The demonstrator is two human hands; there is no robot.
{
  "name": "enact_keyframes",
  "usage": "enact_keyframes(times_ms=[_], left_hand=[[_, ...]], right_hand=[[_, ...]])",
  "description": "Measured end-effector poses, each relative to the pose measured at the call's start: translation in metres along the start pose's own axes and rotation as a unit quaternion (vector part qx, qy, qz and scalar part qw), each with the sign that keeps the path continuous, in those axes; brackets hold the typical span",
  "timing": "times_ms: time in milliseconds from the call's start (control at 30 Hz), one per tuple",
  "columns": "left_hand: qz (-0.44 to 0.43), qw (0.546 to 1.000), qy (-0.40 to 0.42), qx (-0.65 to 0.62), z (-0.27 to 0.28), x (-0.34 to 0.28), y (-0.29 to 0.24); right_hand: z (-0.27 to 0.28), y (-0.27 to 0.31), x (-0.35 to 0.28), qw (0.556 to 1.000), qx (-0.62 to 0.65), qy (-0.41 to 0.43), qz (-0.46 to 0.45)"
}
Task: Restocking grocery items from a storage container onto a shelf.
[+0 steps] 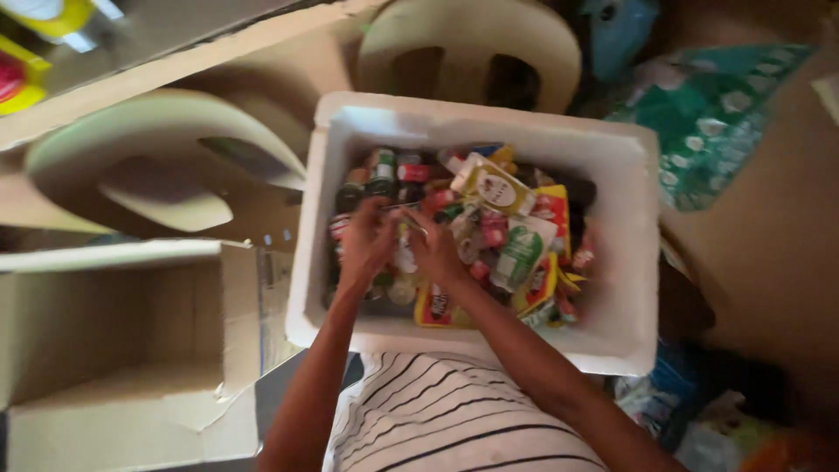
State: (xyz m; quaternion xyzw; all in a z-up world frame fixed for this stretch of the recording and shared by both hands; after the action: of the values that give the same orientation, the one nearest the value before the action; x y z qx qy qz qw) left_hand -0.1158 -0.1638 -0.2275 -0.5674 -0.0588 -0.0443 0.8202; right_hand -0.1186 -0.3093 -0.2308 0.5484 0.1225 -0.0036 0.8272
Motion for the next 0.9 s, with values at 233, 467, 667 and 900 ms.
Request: enact_keyframes(times_ms=[233,467,667,900], left_hand=[[0.051,0.963,-0.006,-0.265,-0.015,-0.009,-0.004],[0.14,0.921,-0.034,-0.361,-0.015,-0.021,-0.02],[0.187,0.929,0.098,-0.305,-0.02,-0.061,-0.021],[0.184,0.91,0.015,-0.373,-0.005,-0.051,-0.039]], right_hand=[[0.014,0.014,0.004,0.943,0.301,0.067,-0.125],[0.01,-0.035,0.031,0.885,0.407,0.116,-0.196],[0.028,-0.018,0.048,0.825,0.483,0.119,-0.267],[0.018,0.032,0.009,0.91,0.289,0.177,-0.237]])
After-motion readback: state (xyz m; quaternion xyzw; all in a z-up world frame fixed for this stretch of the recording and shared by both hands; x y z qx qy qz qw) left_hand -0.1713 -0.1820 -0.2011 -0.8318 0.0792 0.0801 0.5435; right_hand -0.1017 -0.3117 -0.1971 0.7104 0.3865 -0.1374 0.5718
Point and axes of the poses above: each hand's wrist, its own x-axis towards the middle knuckle, its own z-axis out of the back of the hand, y = z × x, the point moved 9 cm from there along x, towards the middle knuckle, and after that the axes turned 15 degrees about -z, right-handed, at the moved point
